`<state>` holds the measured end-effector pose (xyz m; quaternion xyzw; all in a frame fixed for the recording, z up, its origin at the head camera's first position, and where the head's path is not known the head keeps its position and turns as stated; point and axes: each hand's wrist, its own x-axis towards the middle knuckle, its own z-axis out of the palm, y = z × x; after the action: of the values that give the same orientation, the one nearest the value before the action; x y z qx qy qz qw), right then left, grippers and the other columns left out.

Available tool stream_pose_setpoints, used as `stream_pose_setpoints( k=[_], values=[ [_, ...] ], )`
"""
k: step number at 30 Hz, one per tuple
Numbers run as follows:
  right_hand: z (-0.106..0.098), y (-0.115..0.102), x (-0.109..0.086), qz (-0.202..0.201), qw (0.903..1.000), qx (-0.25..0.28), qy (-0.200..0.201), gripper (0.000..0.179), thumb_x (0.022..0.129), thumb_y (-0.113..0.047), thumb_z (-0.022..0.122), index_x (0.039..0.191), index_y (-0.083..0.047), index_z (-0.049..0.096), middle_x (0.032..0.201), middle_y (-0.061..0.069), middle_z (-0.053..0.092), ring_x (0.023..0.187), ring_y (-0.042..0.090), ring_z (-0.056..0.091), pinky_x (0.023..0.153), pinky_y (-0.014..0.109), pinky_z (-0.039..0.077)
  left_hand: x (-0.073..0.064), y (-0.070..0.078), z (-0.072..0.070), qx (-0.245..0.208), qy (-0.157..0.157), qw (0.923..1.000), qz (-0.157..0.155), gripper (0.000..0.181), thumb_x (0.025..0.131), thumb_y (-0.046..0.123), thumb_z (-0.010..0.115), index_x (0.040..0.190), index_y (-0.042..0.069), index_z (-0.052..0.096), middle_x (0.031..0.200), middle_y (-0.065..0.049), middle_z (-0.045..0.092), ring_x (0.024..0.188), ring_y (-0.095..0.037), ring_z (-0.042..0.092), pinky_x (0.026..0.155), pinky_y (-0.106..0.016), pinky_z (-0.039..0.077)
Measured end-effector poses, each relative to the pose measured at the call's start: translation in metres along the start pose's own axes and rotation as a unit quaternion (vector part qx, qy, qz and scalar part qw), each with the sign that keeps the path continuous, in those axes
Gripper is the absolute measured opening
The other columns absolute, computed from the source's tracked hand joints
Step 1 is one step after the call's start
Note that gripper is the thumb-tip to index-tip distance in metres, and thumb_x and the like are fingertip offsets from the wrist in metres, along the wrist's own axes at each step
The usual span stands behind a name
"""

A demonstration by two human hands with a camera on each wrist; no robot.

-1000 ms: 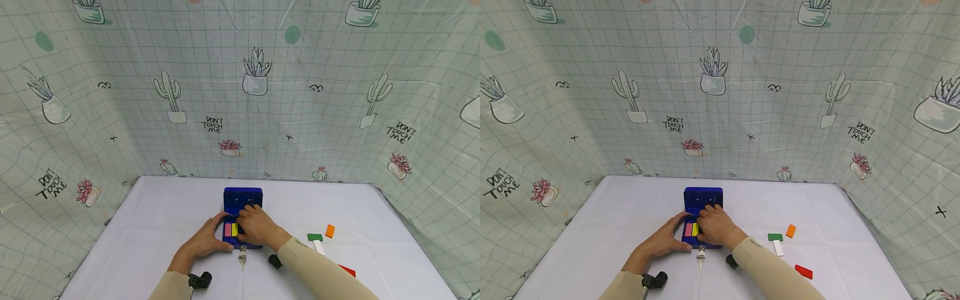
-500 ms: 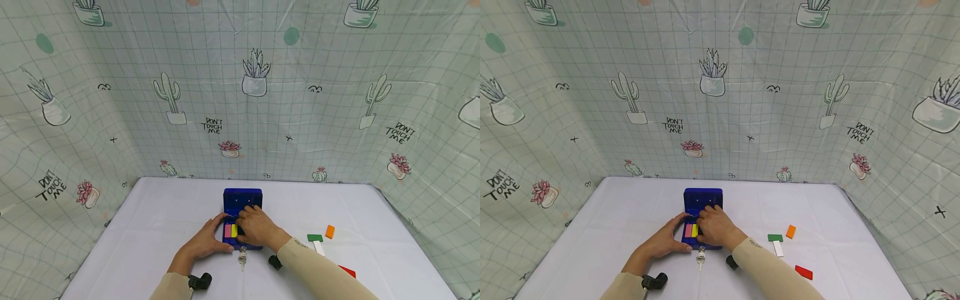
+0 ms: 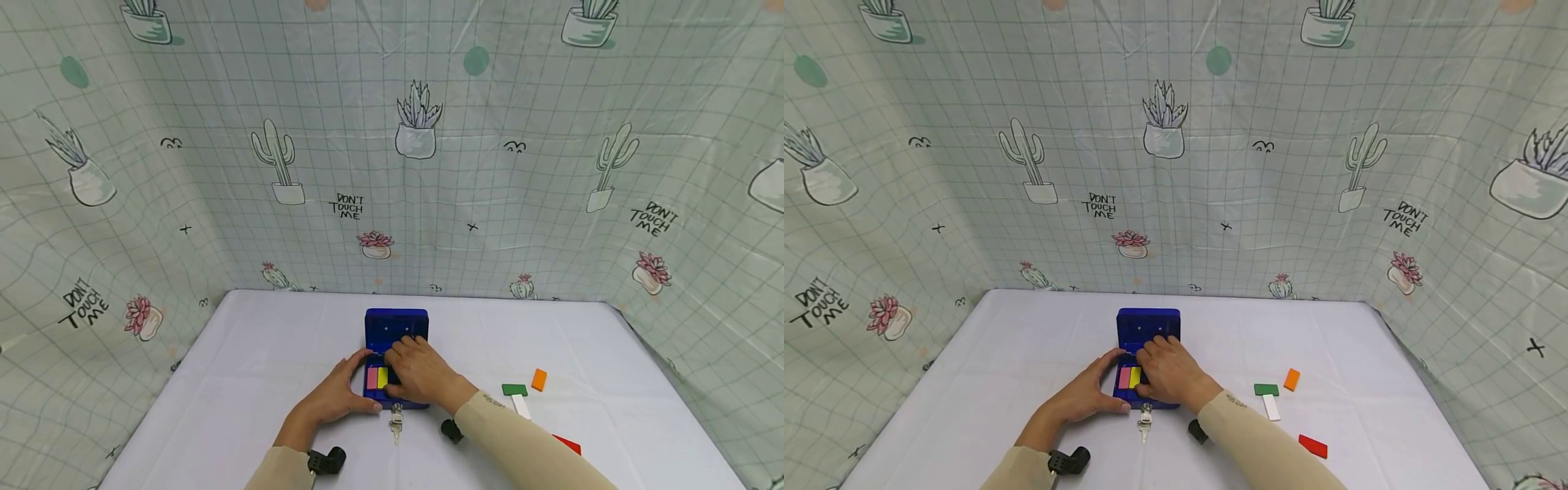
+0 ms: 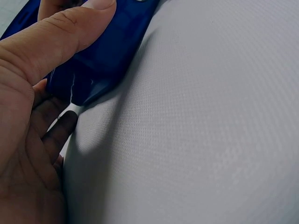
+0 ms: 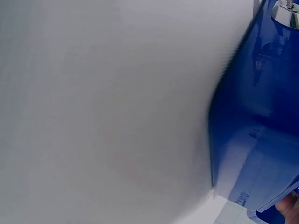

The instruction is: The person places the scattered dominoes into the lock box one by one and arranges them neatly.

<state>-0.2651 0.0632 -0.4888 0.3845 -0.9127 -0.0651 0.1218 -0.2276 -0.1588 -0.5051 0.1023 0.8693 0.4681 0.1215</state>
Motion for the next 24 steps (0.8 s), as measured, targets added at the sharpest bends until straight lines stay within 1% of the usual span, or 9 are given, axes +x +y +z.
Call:
stream_pose_setpoints(
  k=[6, 11, 19, 24],
  values=[
    [0.001, 0.001, -0.003, 0.002, 0.9996, 0.005, 0.029, 0.047, 0.093, -0.060, 0.071, 0.112, -0.017, 0.069, 0.104, -0.004, 0.067, 0.093, 0.017, 0.054, 0.080, 0.030, 0.042, -0.001, 0.001, -0.001, 0.003, -0.003, 1.0000, 0.001, 0.107, 0.073, 0.037, 0.098, 0.162, 0.023, 0.039, 0.169, -0.020, 0.036, 0.157, -0.051, 0.026, 0.120, -0.077, 0.022],
    [-0.002, 0.004, -0.009, 0.002, 0.9984, 0.003, 0.056, 0.045, 0.093, -0.058, 0.071, 0.111, -0.017, 0.069, 0.103, -0.003, 0.067, 0.093, 0.018, 0.053, 0.078, 0.031, 0.041, -0.001, 0.002, 0.000, 0.007, -0.002, 1.0000, 0.000, 0.107, 0.073, 0.037, 0.098, 0.162, 0.023, 0.039, 0.168, -0.021, 0.036, 0.155, -0.050, 0.030, 0.120, -0.076, 0.025],
    [-0.011, 0.017, -0.027, 0.013, 0.9959, -0.003, 0.090, 0.043, 0.093, -0.056, 0.072, 0.111, -0.016, 0.069, 0.099, -0.003, 0.064, 0.090, 0.017, 0.050, 0.079, 0.032, 0.042, -0.003, 0.004, 0.000, 0.008, 0.008, 0.9999, -0.012, 0.109, 0.071, 0.036, 0.099, 0.162, 0.025, 0.039, 0.168, -0.023, 0.035, 0.154, -0.053, 0.030, 0.118, -0.079, 0.025],
    [-0.013, 0.030, -0.045, 0.030, 0.9938, 0.001, 0.107, 0.040, 0.091, -0.052, 0.076, 0.109, -0.016, 0.070, 0.098, -0.003, 0.064, 0.090, 0.017, 0.050, 0.079, 0.032, 0.042, -0.002, 0.004, 0.002, 0.011, 0.013, 0.9997, -0.020, 0.110, 0.070, 0.037, 0.099, 0.162, 0.026, 0.040, 0.170, -0.020, 0.034, 0.157, -0.053, 0.024, 0.118, -0.080, 0.022]
  ],
)
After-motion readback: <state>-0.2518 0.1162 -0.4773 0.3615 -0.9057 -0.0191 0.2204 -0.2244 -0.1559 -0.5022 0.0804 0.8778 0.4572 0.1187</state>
